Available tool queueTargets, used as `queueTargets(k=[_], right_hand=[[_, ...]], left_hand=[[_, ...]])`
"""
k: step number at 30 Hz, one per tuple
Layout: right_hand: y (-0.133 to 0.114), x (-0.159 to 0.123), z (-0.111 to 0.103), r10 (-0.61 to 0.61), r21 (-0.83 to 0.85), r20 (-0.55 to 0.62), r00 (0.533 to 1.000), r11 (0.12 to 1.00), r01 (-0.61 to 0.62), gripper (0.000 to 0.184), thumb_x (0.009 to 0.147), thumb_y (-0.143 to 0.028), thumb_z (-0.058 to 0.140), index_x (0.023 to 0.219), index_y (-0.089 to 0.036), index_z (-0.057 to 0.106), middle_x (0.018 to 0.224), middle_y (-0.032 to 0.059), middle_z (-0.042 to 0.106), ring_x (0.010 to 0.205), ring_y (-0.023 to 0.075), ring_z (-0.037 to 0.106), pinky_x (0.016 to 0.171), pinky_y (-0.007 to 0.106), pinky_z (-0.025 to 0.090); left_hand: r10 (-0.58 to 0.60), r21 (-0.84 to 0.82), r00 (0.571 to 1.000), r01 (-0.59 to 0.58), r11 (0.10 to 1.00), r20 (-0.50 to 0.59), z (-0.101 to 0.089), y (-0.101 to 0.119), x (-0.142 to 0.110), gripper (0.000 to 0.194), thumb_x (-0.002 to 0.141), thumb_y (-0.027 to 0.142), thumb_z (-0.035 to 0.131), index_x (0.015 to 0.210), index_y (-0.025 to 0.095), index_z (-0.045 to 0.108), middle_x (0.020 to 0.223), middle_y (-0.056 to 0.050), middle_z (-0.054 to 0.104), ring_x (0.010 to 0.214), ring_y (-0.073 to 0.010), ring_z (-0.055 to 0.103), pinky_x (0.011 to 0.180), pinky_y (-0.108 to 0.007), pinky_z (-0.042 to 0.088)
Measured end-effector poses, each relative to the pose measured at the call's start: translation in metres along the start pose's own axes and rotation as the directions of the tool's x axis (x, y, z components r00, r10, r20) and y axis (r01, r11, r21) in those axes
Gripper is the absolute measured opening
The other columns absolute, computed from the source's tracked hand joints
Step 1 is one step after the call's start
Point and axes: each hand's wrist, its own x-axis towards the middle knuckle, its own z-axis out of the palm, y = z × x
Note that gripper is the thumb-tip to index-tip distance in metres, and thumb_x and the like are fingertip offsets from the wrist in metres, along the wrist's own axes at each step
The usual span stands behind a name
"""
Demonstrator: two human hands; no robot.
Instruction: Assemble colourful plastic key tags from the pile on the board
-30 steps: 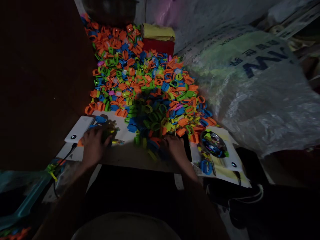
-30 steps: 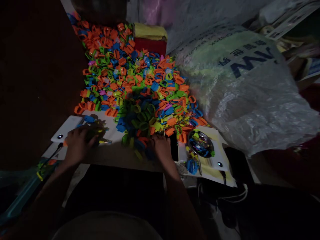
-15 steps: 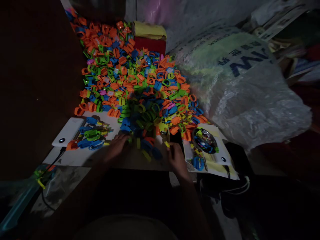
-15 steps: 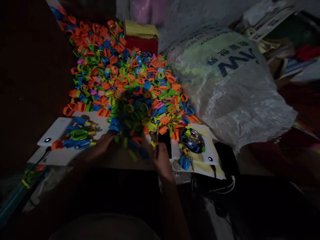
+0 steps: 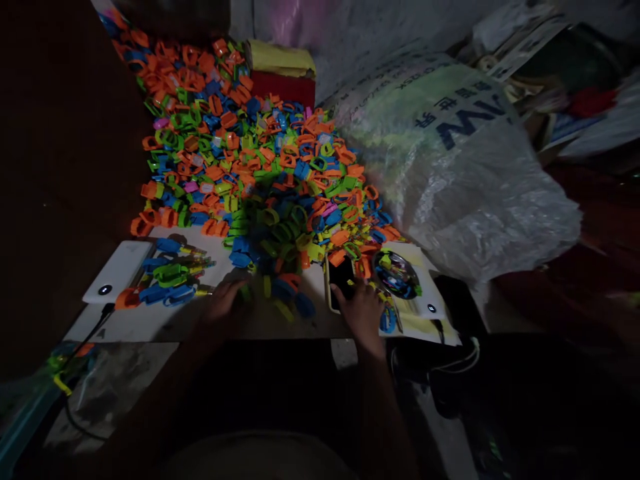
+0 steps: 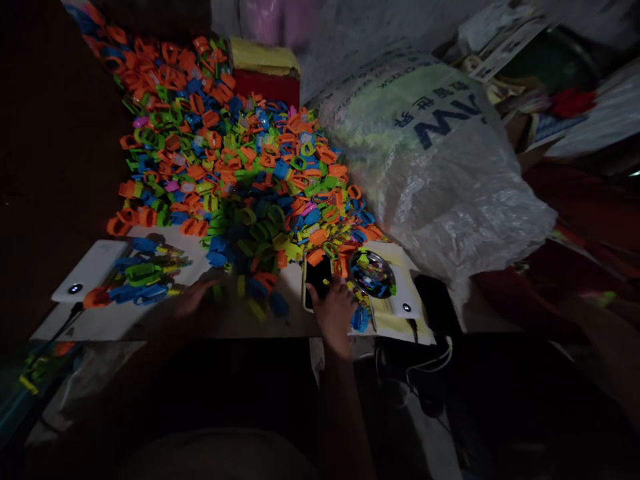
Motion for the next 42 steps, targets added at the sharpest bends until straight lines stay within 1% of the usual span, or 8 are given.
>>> queueTargets(k=[5, 11, 13, 18, 22, 27, 36, 42], right_hand=[[-0.001, 0.015, -0.004, 0.091, 0.085, 0.112, 0.989, 0.991, -0.101, 0.072, 0.079, -0.063, 0.06, 0.131, -0.013, 0.054, 0.124, 0.023, 0.059, 0.116, 0.0398, 0.055, 0.091, 0.049, 0.042], [0.0, 0.026, -0.004, 0.118, 0.062, 0.174, 0.978, 0.989, -0.131, 0.072, 0.078, -0.066, 0.059, 0.122, -0.01, 0.058, 0.121, 0.0246, 0.061, 0.113, 0.0416, 0.056, 0.09, 0.051, 0.041], [-0.001, 0.021, -0.002, 0.103, 0.073, 0.124, 0.987, 0.991, -0.112, 0.072, 0.08, -0.066, 0.056, 0.123, -0.008, 0.057, 0.12, 0.0262, 0.06, 0.112, 0.0415, 0.056, 0.09, 0.05, 0.041], [0.006, 0.008, 0.01, 0.087, 0.209, -0.035, 0.996, 0.975, -0.078, 0.062, 0.087, -0.057, 0.049, 0.125, -0.008, 0.056, 0.115, 0.0241, 0.062, 0.111, 0.0382, 0.056, 0.088, 0.048, 0.042], [0.018, 0.014, 0.021, 0.067, 0.348, -0.019, 0.998, 0.936, -0.056, 0.051, 0.086, -0.048, 0.05, 0.122, -0.013, 0.062, 0.116, 0.0203, 0.065, 0.11, 0.0343, 0.058, 0.091, 0.046, 0.042], [0.031, 0.023, 0.032, 0.081, 0.453, 0.0, 0.997, 0.888, -0.072, 0.049, 0.083, -0.043, 0.047, 0.117, -0.012, 0.066, 0.118, 0.0185, 0.066, 0.111, 0.0308, 0.059, 0.094, 0.043, 0.042], [0.038, 0.031, 0.046, 0.142, 0.48, 0.028, 0.989, 0.866, -0.138, 0.053, 0.079, -0.047, 0.048, 0.112, -0.01, 0.068, 0.105, 0.0184, 0.07, 0.099, 0.0301, 0.062, 0.086, 0.041, 0.044], [0.034, 0.032, 0.032, 0.117, 0.526, 0.021, 0.993, 0.843, -0.11, 0.055, 0.08, -0.054, 0.045, 0.101, -0.009, 0.068, 0.086, 0.0177, 0.07, 0.081, 0.0295, 0.062, 0.075, 0.041, 0.046]], left_hand=[[-0.007, -0.094, 0.998, 0.002, 0.996, -0.055, -0.005, 0.011, -0.012, 0.045, 0.085, 0.035, 0.054, 0.127, 0.019, 0.055, 0.124, -0.012, 0.057, 0.116, -0.0276, 0.055, 0.099, -0.04, 0.046], [-0.127, -0.374, 0.99, 0.097, 0.922, -0.057, -0.013, 0.043, -0.023, 0.045, 0.079, 0.032, 0.064, 0.122, 0.022, 0.056, 0.129, -0.011, 0.05, 0.115, -0.0239, 0.055, 0.096, -0.036, 0.047], [-0.181, -0.509, 0.983, 0.168, 0.844, 0.025, -0.014, 0.053, -0.027, 0.043, 0.077, 0.031, 0.067, 0.118, 0.022, 0.056, 0.125, -0.01, 0.055, 0.113, -0.0239, 0.056, 0.093, -0.037, 0.048], [-0.299, -0.791, 0.936, 0.324, 0.519, 0.187, -0.012, 0.063, -0.034, 0.044, 0.065, 0.035, 0.079, 0.095, 0.019, 0.051, 0.114, -0.01, 0.066, 0.096, -0.021, 0.065, 0.079, -0.031, 0.053], [-0.291, -0.831, 0.918, 0.375, 0.41, 0.27, -0.013, 0.057, -0.036, 0.046, 0.058, 0.033, 0.085, 0.084, 0.018, 0.05, 0.1, -0.009, 0.071, 0.095, -0.0226, 0.066, 0.082, -0.033, 0.053], [-0.305, -0.779, 0.894, 0.439, 0.447, 0.329, -0.016, 0.055, -0.039, 0.045, 0.061, 0.033, 0.085, 0.09, 0.019, 0.054, 0.101, -0.008, 0.072, 0.096, -0.0235, 0.067, 0.084, -0.035, 0.053], [-0.369, -0.74, 0.892, 0.43, 0.517, 0.26, -0.012, 0.069, -0.044, 0.063, 0.061, 0.042, 0.081, 0.112, 0.02, 0.052, 0.097, -0.007, 0.07, 0.089, -0.0219, 0.066, 0.079, -0.033, 0.051], [-0.336, -0.694, 0.906, 0.416, 0.587, 0.259, -0.013, 0.07, -0.044, 0.056, 0.065, 0.037, 0.077, 0.114, 0.019, 0.055, 0.099, -0.007, 0.069, 0.093, -0.0216, 0.065, 0.083, -0.033, 0.051]])
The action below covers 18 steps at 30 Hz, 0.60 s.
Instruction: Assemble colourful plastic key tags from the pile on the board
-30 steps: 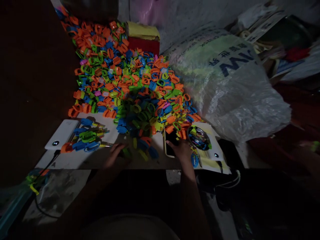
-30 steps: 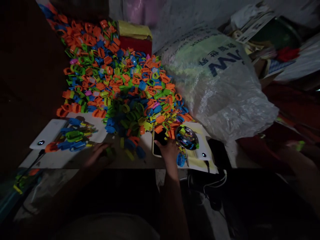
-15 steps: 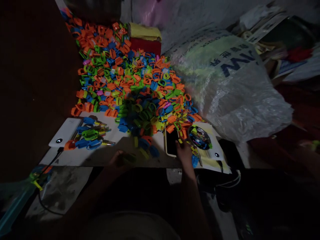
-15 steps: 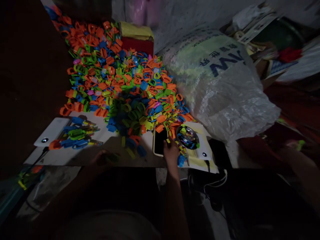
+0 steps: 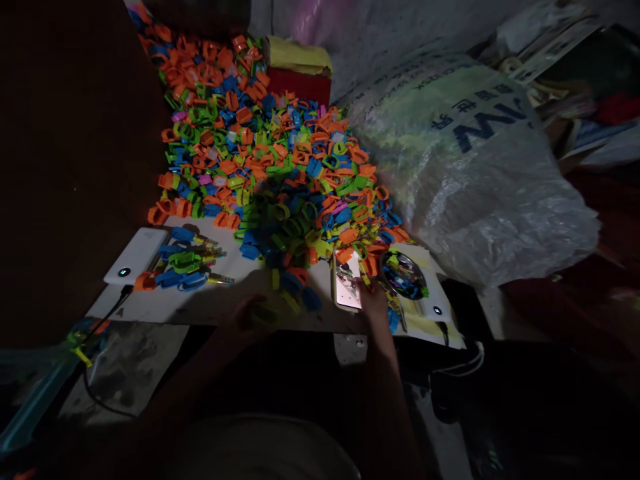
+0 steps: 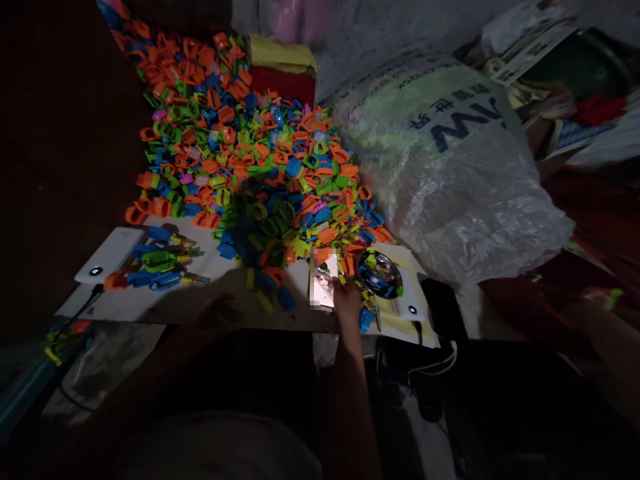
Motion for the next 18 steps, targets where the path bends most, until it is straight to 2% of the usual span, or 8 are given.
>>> queueTargets(k=[3, 5, 6, 8, 10, 12, 15, 18], right_hand=[[-0.022, -0.015, -0.011, -0.082, 0.039, -0.052, 0.995, 0.996, 0.084, 0.056, 0.085, -0.055, 0.04, 0.106, -0.008, 0.061, 0.1, 0.0217, 0.065, 0.095, 0.0312, 0.059, 0.084, 0.044, 0.043], [-0.041, -0.036, -0.016, -0.166, 0.084, -0.057, 0.985, 0.982, 0.17, 0.05, 0.09, -0.052, 0.036, 0.112, -0.011, 0.055, 0.112, 0.0206, 0.06, 0.107, 0.0289, 0.055, 0.092, 0.042, 0.04], [-0.052, -0.049, -0.018, -0.207, 0.114, -0.036, 0.978, 0.971, 0.21, 0.046, 0.093, -0.05, 0.032, 0.111, -0.014, 0.053, 0.11, 0.0173, 0.061, 0.105, 0.0262, 0.056, 0.091, 0.04, 0.041], [-0.071, -0.08, -0.018, -0.322, 0.272, 0.137, 0.937, 0.922, 0.277, 0.034, 0.096, -0.043, 0.034, 0.11, -0.018, 0.051, 0.1, 0.0103, 0.063, 0.093, 0.0215, 0.059, 0.081, 0.035, 0.046], [-0.088, -0.112, -0.016, -0.384, 0.328, 0.22, 0.896, 0.895, 0.303, 0.024, 0.095, -0.04, 0.041, 0.099, -0.021, 0.054, 0.087, 0.0045, 0.063, 0.079, 0.0185, 0.06, 0.07, 0.031, 0.048], [-0.101, -0.138, -0.013, -0.493, 0.4, 0.285, 0.822, 0.841, 0.365, 0.017, 0.094, -0.033, 0.045, 0.097, -0.022, 0.057, 0.089, 0.0033, 0.064, 0.082, 0.0173, 0.06, 0.071, 0.029, 0.048], [-0.115, -0.161, -0.012, -0.573, 0.491, 0.279, 0.771, 0.775, 0.398, 0.012, 0.094, -0.026, 0.047, 0.097, -0.023, 0.058, 0.089, 0.002, 0.063, 0.082, 0.0152, 0.059, 0.072, 0.026, 0.047], [-0.121, -0.168, -0.013, -0.565, 0.522, 0.233, 0.791, 0.759, 0.389, 0.01, 0.092, -0.023, 0.048, 0.096, -0.022, 0.058, 0.085, 0.0013, 0.063, 0.078, 0.0143, 0.059, 0.069, 0.025, 0.046]], left_hand=[[0.007, 0.051, 1.0, -0.007, 0.999, -0.011, -0.002, 0.002, -0.002, 0.056, 0.065, 0.037, 0.076, 0.114, 0.02, 0.056, 0.104, -0.007, 0.068, 0.096, -0.0222, 0.063, 0.086, -0.033, 0.05], [0.006, 0.089, 0.999, -0.003, 0.996, -0.032, -0.004, 0.005, -0.005, 0.056, 0.064, 0.039, 0.076, 0.114, 0.021, 0.057, 0.111, -0.007, 0.066, 0.101, -0.023, 0.062, 0.088, -0.033, 0.049], [0.0, 0.106, 0.999, 0.005, 0.994, -0.04, -0.005, 0.007, -0.007, 0.055, 0.065, 0.04, 0.075, 0.114, 0.022, 0.057, 0.113, -0.006, 0.065, 0.102, -0.0227, 0.061, 0.088, -0.032, 0.048], [-0.015, 0.126, 0.998, 0.022, 0.992, -0.055, -0.006, 0.011, -0.011, 0.052, 0.068, 0.041, 0.074, 0.114, 0.023, 0.057, 0.107, -0.004, 0.066, 0.097, -0.0211, 0.062, 0.085, -0.031, 0.049], [-0.025, 0.118, 0.998, 0.032, 0.992, -0.059, -0.006, 0.016, -0.015, 0.049, 0.07, 0.04, 0.073, 0.113, 0.023, 0.056, 0.1, -0.003, 0.066, 0.093, -0.0197, 0.062, 0.082, -0.029, 0.049], [-0.021, 0.1, 0.998, 0.026, 0.995, -0.051, -0.006, 0.02, -0.018, 0.049, 0.071, 0.038, 0.073, 0.113, 0.023, 0.055, 0.102, -0.003, 0.066, 0.095, -0.0198, 0.062, 0.083, -0.029, 0.049], [0.017, 0.105, 0.999, -0.013, 0.994, -0.029, -0.005, 0.023, -0.02, 0.047, 0.073, 0.034, 0.072, 0.115, 0.023, 0.053, 0.113, -0.005, 0.064, 0.105, -0.0209, 0.059, 0.09, -0.031, 0.047], [0.061, 0.128, 0.998, -0.058, 0.99, -0.023, -0.004, 0.021, -0.021, 0.044, 0.075, 0.033, 0.07, 0.114, 0.022, 0.053, 0.116, -0.007, 0.063, 0.107, -0.0215, 0.058, 0.09, -0.032, 0.046]])
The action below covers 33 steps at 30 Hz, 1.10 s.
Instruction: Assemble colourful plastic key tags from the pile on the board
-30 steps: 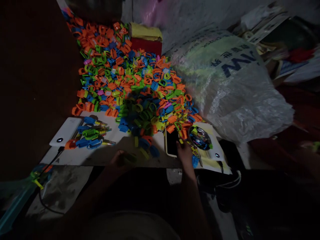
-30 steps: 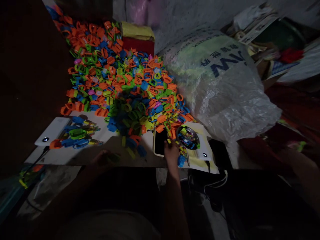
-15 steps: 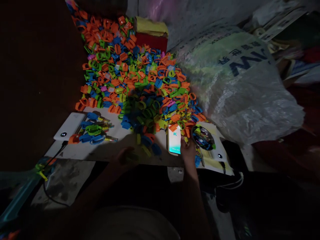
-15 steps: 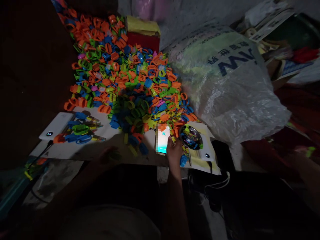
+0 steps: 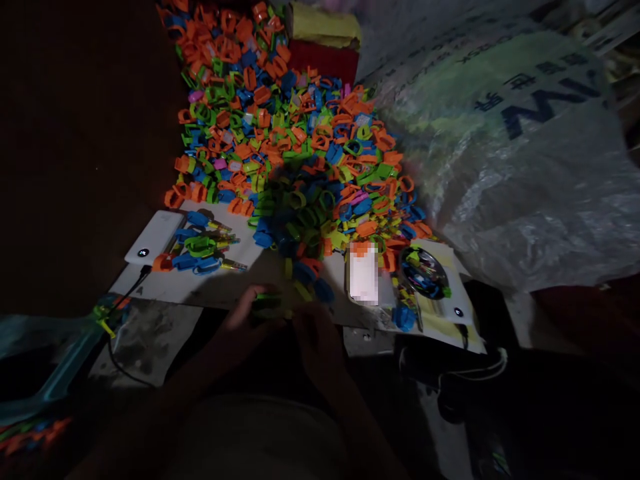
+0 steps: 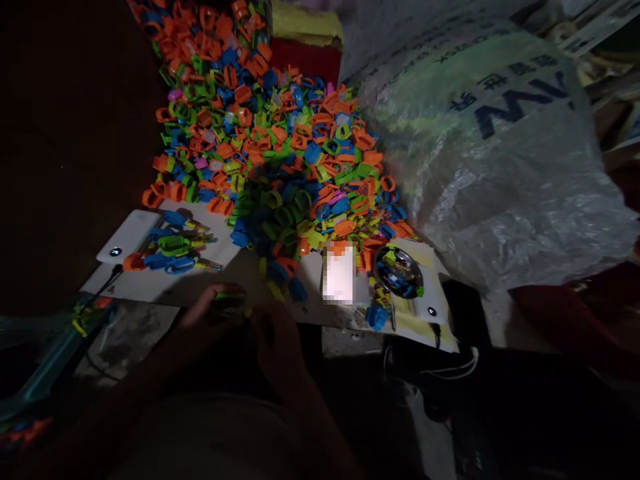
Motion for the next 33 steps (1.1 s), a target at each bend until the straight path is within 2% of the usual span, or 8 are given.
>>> queueTargets(k=[3, 8, 14, 18, 24, 29, 33], right_hand=[[0.0, -0.001, 0.002, 0.042, 0.019, -0.048, 0.998, 0.999, -0.041, 0.008, 0.091, -0.022, 0.05, 0.093, -0.022, 0.057, 0.081, 0.0008, 0.063, 0.074, 0.0142, 0.059, 0.066, 0.025, 0.047], [0.001, -0.006, 0.006, 0.068, 0.044, -0.041, 0.997, 0.997, -0.066, 0.007, 0.091, -0.022, 0.051, 0.094, -0.022, 0.056, 0.081, 0.0011, 0.063, 0.073, 0.0144, 0.06, 0.065, 0.025, 0.048], [0.002, -0.009, 0.007, 0.006, 0.01, -0.059, 0.998, 1.0, -0.006, 0.007, 0.092, -0.022, 0.049, 0.095, -0.023, 0.055, 0.087, 0.0024, 0.062, 0.08, 0.0155, 0.059, 0.07, 0.027, 0.048], [0.0, -0.007, 0.006, -0.06, -0.085, -0.002, 0.998, 0.995, 0.059, 0.009, 0.094, -0.019, 0.045, 0.094, -0.022, 0.053, 0.087, 0.0033, 0.06, 0.081, 0.0167, 0.057, 0.072, 0.029, 0.046], [-0.019, -0.007, 0.0, -0.087, -0.302, 0.084, 0.993, 0.947, 0.108, 0.015, 0.094, -0.016, 0.04, 0.085, -0.021, 0.052, 0.079, 0.0039, 0.058, 0.074, 0.0181, 0.053, 0.067, 0.029, 0.041], [-0.026, -0.007, -0.008, -0.103, -0.323, 0.137, 0.985, 0.935, 0.143, 0.017, 0.095, -0.015, 0.039, 0.084, -0.021, 0.051, 0.076, 0.0038, 0.057, 0.073, 0.0186, 0.052, 0.066, 0.029, 0.04], [-0.023, -0.006, -0.01, -0.167, -0.389, 0.204, 0.965, 0.89, 0.237, 0.008, 0.092, -0.018, 0.046, 0.09, -0.021, 0.054, 0.082, 0.0047, 0.061, 0.076, 0.0196, 0.055, 0.068, 0.03, 0.039]], left_hand=[[0.03, 0.003, 0.999, -0.03, 1.0, -0.018, 0.001, -0.001, -0.002, 0.043, 0.075, 0.032, 0.071, 0.113, 0.023, 0.053, 0.117, -0.006, 0.062, 0.107, -0.0213, 0.058, 0.091, -0.033, 0.045], [0.026, 0.023, 0.999, -0.025, 0.999, -0.027, 0.002, 0.0, -0.004, 0.04, 0.077, 0.031, 0.069, 0.113, 0.023, 0.053, 0.115, -0.006, 0.061, 0.106, -0.0214, 0.057, 0.091, -0.033, 0.046], [0.051, 0.098, 0.998, -0.046, 0.994, -0.046, 0.002, 0.003, -0.006, 0.04, 0.075, 0.031, 0.07, 0.111, 0.022, 0.054, 0.111, -0.005, 0.062, 0.101, -0.0206, 0.058, 0.088, -0.031, 0.046], [0.038, 0.122, 0.998, -0.032, 0.992, -0.049, 0.002, 0.003, -0.007, 0.038, 0.077, 0.032, 0.068, 0.112, 0.023, 0.054, 0.111, -0.004, 0.062, 0.101, -0.0198, 0.058, 0.086, -0.029, 0.046], [-0.009, 0.126, 0.998, 0.016, 0.992, -0.06, 0.006, 0.004, -0.011, 0.035, 0.077, 0.037, 0.067, 0.106, 0.022, 0.056, 0.102, -0.003, 0.063, 0.094, -0.0197, 0.059, 0.08, -0.029, 0.048], [-0.019, 0.117, 0.999, 0.024, 0.993, -0.044, 0.005, 0.007, -0.015, 0.038, 0.077, 0.036, 0.067, 0.109, 0.022, 0.054, 0.1, -0.003, 0.063, 0.091, -0.0192, 0.06, 0.079, -0.028, 0.049], [-0.007, 0.137, 0.999, 0.012, 0.99, -0.035, 0.004, 0.008, -0.015, 0.039, 0.075, 0.034, 0.069, 0.11, 0.024, 0.054, 0.1, -0.002, 0.064, 0.091, -0.0191, 0.061, 0.078, -0.028, 0.049]])
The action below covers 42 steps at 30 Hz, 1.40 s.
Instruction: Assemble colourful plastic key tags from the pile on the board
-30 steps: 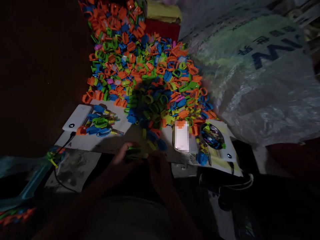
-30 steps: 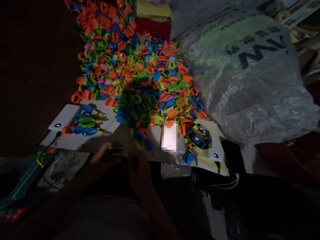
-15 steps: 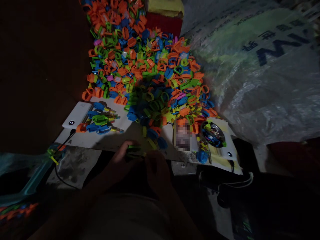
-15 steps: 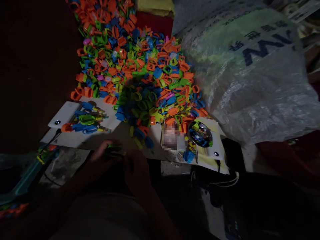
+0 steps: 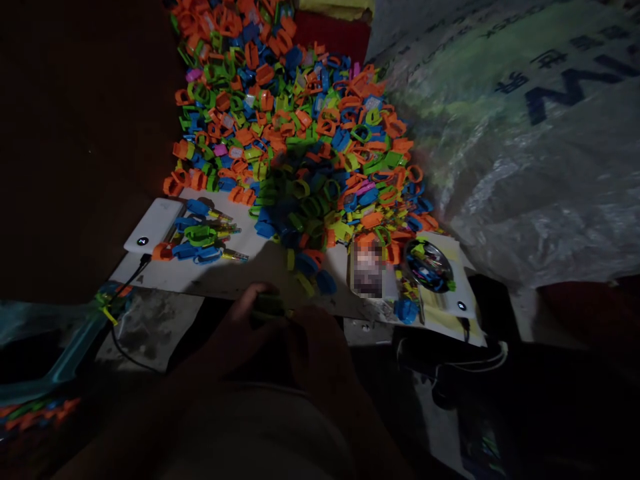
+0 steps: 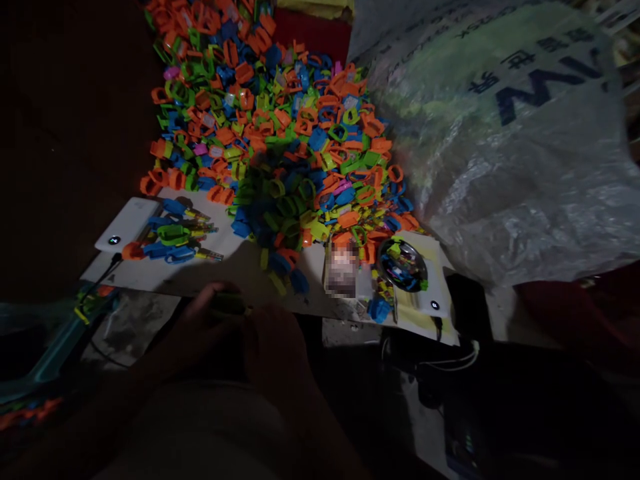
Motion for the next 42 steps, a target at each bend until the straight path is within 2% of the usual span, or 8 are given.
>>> queueTargets(k=[6, 11, 14, 17, 23, 27, 36, 42], right_hand=[[0.007, 0.0, 0.009, -0.041, -0.254, 0.009, 0.999, 0.966, 0.042, 0.015, 0.083, -0.025, 0.057, 0.068, -0.022, 0.054, 0.057, 0.0005, 0.057, 0.056, 0.0177, 0.053, 0.053, 0.031, 0.026], [0.013, 0.017, 0.012, -0.103, -0.18, 0.16, 0.982, 0.975, 0.131, 0.011, 0.085, -0.031, 0.06, 0.079, -0.021, 0.061, 0.071, 0.0038, 0.066, 0.067, 0.0206, 0.059, 0.06, 0.032, 0.036], [0.04, 0.041, 0.002, 0.02, -0.156, 0.175, 0.984, 0.988, 0.008, 0.037, 0.081, -0.048, 0.063, 0.107, -0.021, 0.063, 0.099, 0.0093, 0.069, 0.089, 0.0249, 0.061, 0.074, 0.035, 0.044], [0.087, 0.065, -0.012, 0.244, -0.277, 0.029, 0.969, 0.934, -0.227, 0.034, 0.09, -0.037, 0.05, 0.112, -0.014, 0.063, 0.103, 0.0152, 0.066, 0.093, 0.028, 0.059, 0.077, 0.039, 0.042], [0.156, 0.091, -0.013, 0.362, -0.647, -0.094, 0.928, 0.686, -0.333, 0.033, 0.091, -0.033, 0.047, 0.107, -0.016, 0.068, 0.106, 0.0178, 0.061, 0.105, 0.0344, 0.048, 0.083, 0.044, 0.034], [0.162, 0.101, -0.005, 0.323, -0.725, -0.047, 0.945, 0.64, -0.255, 0.033, 0.089, -0.03, 0.048, 0.106, -0.011, 0.067, 0.109, 0.0191, 0.059, 0.102, 0.0342, 0.048, 0.085, 0.045, 0.032], [0.159, 0.101, -0.009, 0.29, -0.694, 0.023, 0.957, 0.693, -0.193, 0.028, 0.09, -0.027, 0.046, 0.097, -0.014, 0.07, 0.11, 0.0162, 0.062, 0.104, 0.0325, 0.05, 0.087, 0.046, 0.032], [0.144, 0.084, -0.03, 0.415, -0.38, 0.006, 0.91, 0.842, -0.382, 0.022, 0.086, -0.025, 0.048, 0.098, -0.016, 0.064, 0.09, 0.0112, 0.071, 0.083, 0.0239, 0.062, 0.074, 0.033, 0.041]], left_hand=[[-0.14, -0.088, 0.989, 0.145, 0.986, 0.057, 0.007, -0.008, 0.0, 0.043, 0.07, 0.037, 0.072, 0.108, 0.021, 0.058, 0.097, -0.005, 0.069, 0.088, -0.0219, 0.065, 0.076, -0.031, 0.053], [-0.156, -0.063, 0.986, 0.152, 0.986, -0.051, -0.004, -0.018, 0.007, 0.047, 0.064, 0.036, 0.074, 0.107, 0.021, 0.062, 0.105, -0.008, 0.069, 0.093, -0.0263, 0.065, 0.077, -0.036, 0.054], [-0.113, -0.107, 0.981, 0.097, 0.99, -0.158, -0.019, -0.025, 0.022, 0.046, 0.066, 0.039, 0.071, 0.106, 0.02, 0.058, 0.097, -0.007, 0.069, 0.087, -0.0244, 0.065, 0.077, -0.036, 0.053], [-0.109, -0.103, 0.964, 0.086, 0.991, -0.242, -0.041, -0.031, 0.04, 0.048, 0.068, 0.045, 0.07, 0.106, 0.019, 0.056, 0.094, -0.007, 0.067, 0.089, -0.0242, 0.065, 0.08, -0.037, 0.053], [0.277, 0.357, 0.821, -0.096, 0.929, -0.499, -0.09, -0.052, 0.069, 0.043, 0.077, 0.044, 0.066, 0.11, 0.018, 0.055, 0.109, -0.011, 0.063, 0.104, -0.0273, 0.06, 0.093, -0.041, 0.047], [0.377, 0.62, 0.769, 0.031, 0.784, -0.516, -0.109, -0.066, 0.083, 0.05, 0.08, 0.043, 0.066, 0.121, 0.017, 0.053, 0.115, -0.016, 0.058, 0.114, -0.0351, 0.054, 0.099, -0.051, 0.041], [0.383, 0.748, 0.814, 0.092, 0.657, -0.436, -0.091, -0.068, 0.081, 0.061, 0.085, 0.045, 0.06, 0.137, 0.017, 0.045, 0.137, -0.02, 0.044, 0.128, -0.0404, 0.04, 0.105, -0.058, 0.03], [0.49, 0.692, 0.856, -0.255, 0.675, -0.163, -0.048, -0.06, 0.075, 0.048, 0.085, 0.032, 0.058, 0.131, 0.02, 0.052, 0.137, -0.014, 0.047, 0.127, -0.0348, 0.044, 0.107, -0.049, 0.035]])
